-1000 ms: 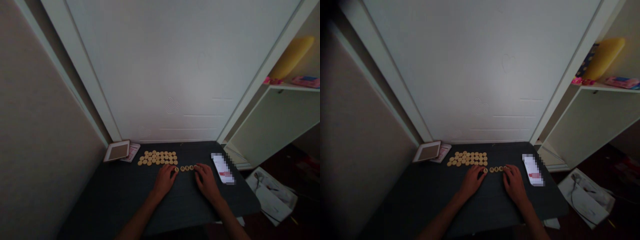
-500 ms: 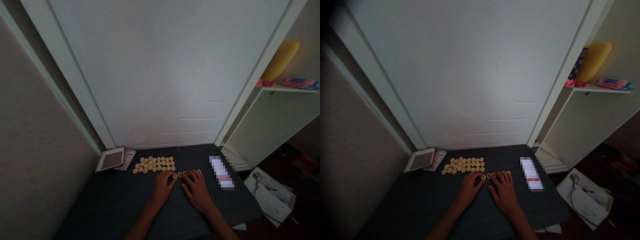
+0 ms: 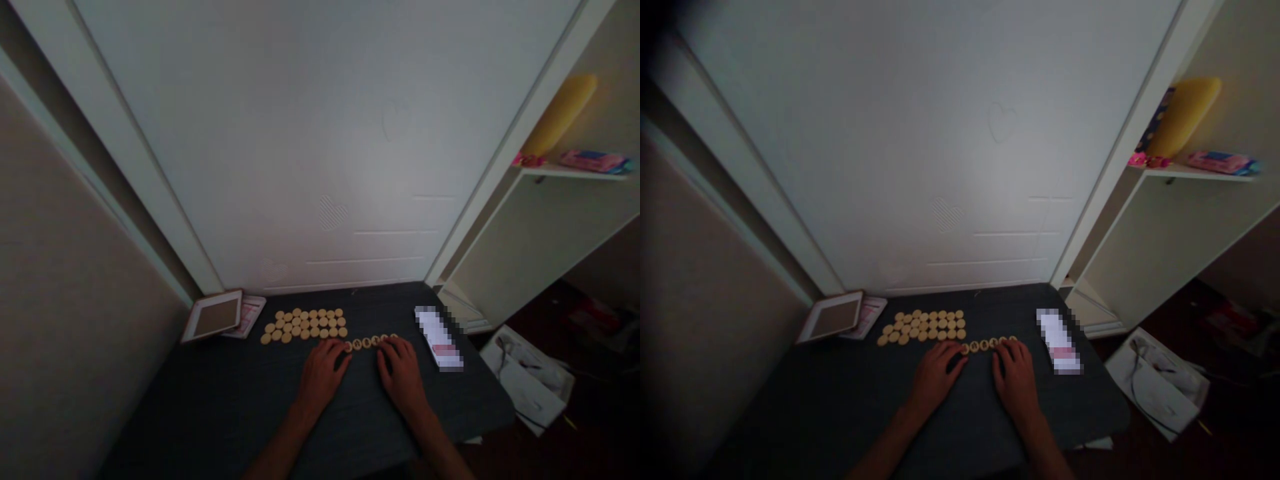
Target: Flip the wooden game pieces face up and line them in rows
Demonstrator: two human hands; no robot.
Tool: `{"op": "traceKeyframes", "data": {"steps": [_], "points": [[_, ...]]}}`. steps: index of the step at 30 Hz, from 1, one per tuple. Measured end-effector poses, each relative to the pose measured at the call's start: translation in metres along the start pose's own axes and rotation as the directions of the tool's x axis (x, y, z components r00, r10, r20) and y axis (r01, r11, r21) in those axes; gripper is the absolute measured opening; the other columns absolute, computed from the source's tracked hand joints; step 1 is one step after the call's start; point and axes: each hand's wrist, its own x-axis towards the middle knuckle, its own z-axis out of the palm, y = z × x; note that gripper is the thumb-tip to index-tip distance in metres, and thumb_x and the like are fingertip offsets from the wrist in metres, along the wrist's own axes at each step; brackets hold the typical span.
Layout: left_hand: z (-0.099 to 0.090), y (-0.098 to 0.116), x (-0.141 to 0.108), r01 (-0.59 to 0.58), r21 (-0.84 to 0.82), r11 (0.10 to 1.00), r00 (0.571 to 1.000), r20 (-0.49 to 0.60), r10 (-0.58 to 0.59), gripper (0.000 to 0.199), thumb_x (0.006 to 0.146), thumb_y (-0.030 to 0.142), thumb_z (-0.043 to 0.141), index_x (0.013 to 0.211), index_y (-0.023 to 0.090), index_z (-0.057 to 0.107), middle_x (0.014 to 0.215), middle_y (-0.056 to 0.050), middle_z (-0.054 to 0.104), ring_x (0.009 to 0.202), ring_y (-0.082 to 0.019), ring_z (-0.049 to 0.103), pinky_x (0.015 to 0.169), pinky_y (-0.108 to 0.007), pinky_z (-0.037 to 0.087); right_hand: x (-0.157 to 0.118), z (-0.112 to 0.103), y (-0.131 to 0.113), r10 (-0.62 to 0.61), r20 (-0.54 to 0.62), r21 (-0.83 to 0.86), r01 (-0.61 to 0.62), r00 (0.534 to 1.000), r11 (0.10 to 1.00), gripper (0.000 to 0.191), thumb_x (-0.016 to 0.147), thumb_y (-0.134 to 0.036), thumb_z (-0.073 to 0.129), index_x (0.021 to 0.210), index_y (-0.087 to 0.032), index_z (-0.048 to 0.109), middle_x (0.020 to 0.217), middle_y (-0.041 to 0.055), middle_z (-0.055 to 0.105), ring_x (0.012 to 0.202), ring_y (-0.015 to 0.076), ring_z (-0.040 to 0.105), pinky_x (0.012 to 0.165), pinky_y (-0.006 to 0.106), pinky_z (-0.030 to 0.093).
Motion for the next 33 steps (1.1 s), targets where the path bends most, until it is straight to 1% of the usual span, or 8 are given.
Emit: {"op": "traceKeyframes", "data": {"steps": [10,15,20,24,27,28,30,33], "points": [[-0.001,-0.001,0.003,0.01,-0.018,1.0,1.0,0.002,-0.01,0.017,0.096,0.024,0.057,0.105,0.029,0.071,0.108,-0.003,0.073,0.102,-0.025,0.067,0.092,-0.041,0.054,0.001,0.006,0.005,0.0,-0.04,-0.022,0.0,0.999,1.0,0.023,0.098,-0.031,0.051,0.115,-0.026,0.066,0.11,0.0105,0.066,0.108,0.0297,0.059,0.095,0.048,0.047],[-0.002,0.003,0.001,0.002,-0.031,1.0,1.0,-0.019,-0.003,0.017,0.096,0.025,0.058,0.108,0.028,0.069,0.11,-0.004,0.073,0.104,-0.025,0.066,0.095,-0.043,0.053,0.0,0.004,0.003,-0.023,-0.044,0.015,0.023,0.999,1.0,0.024,0.098,-0.03,0.051,0.115,-0.025,0.066,0.11,0.0105,0.067,0.107,0.0291,0.061,0.094,0.048,0.049],[-0.024,0.002,-0.004,-0.025,0.004,1.0,0.999,-0.033,0.025,0.018,0.095,0.026,0.058,0.11,0.028,0.068,0.112,-0.004,0.072,0.106,-0.026,0.065,0.098,-0.045,0.051,0.006,0.001,-0.005,-0.103,-0.023,0.1,0.105,0.994,0.989,0.025,0.096,-0.024,0.052,0.115,-0.025,0.067,0.108,0.0096,0.069,0.103,0.0273,0.063,0.094,0.048,0.05],[-0.056,-0.028,-0.011,0.012,0.143,0.99,0.991,-0.132,0.007,0.021,0.097,0.03,0.055,0.113,0.026,0.066,0.118,-0.007,0.07,0.114,-0.029,0.062,0.105,-0.051,0.045,0.037,0.001,-0.029,-0.168,0.036,0.216,0.156,0.985,0.964,0.026,0.094,-0.023,0.054,0.116,-0.024,0.068,0.11,0.0103,0.069,0.103,0.0262,0.064,0.09,0.044,0.054],[-0.075,-0.059,-0.018,0.048,0.212,0.976,0.977,-0.214,-0.002,0.024,0.096,0.031,0.055,0.117,0.024,0.065,0.128,-0.009,0.066,0.124,-0.031,0.057,0.109,-0.053,0.043,0.077,0.011,-0.058,-0.223,0.198,0.321,0.152,0.954,0.935,0.027,0.095,-0.02,0.054,0.117,-0.023,0.068,0.112,0.0097,0.07,0.107,0.0245,0.063,0.094,0.042,0.052],[-0.078,-0.068,-0.02,0.051,0.224,0.973,0.974,-0.225,0.0,0.026,0.096,0.032,0.055,0.118,0.023,0.064,0.131,-0.01,0.065,0.127,-0.031,0.055,0.111,-0.053,0.042,0.091,0.018,-0.068,-0.232,0.268,0.338,0.133,0.935,0.932,0.026,0.095,-0.02,0.054,0.117,-0.023,0.069,0.113,0.0095,0.071,0.109,0.0241,0.063,0.098,0.042,0.049],[-0.081,-0.08,-0.025,0.05,0.247,0.968,0.974,-0.224,0.007,0.032,0.096,0.034,0.055,0.125,0.022,0.061,0.138,-0.01,0.061,0.134,-0.031,0.05,0.112,-0.054,0.04,0.121,0.035,-0.087,-0.266,0.326,0.356,0.143,0.907,0.923,0.024,0.094,-0.02,0.057,0.113,-0.023,0.071,0.11,0.0075,0.073,0.108,0.0224,0.064,0.097,0.038,0.05],[-0.08,-0.087,-0.029,0.025,0.274,0.961,0.987,-0.161,0.02,0.041,0.097,0.036,0.053,0.136,0.022,0.054,0.149,-0.01,0.052,0.141,-0.031,0.041,0.117,-0.056,0.033,0.158,0.069,-0.106,-0.295,0.413,0.358,0.144,0.862,0.922,0.019,0.091,-0.019,0.062,0.106,-0.023,0.074,0.105,0.0049,0.075,0.105,0.0211,0.066,0.097,0.033,0.049]]}}
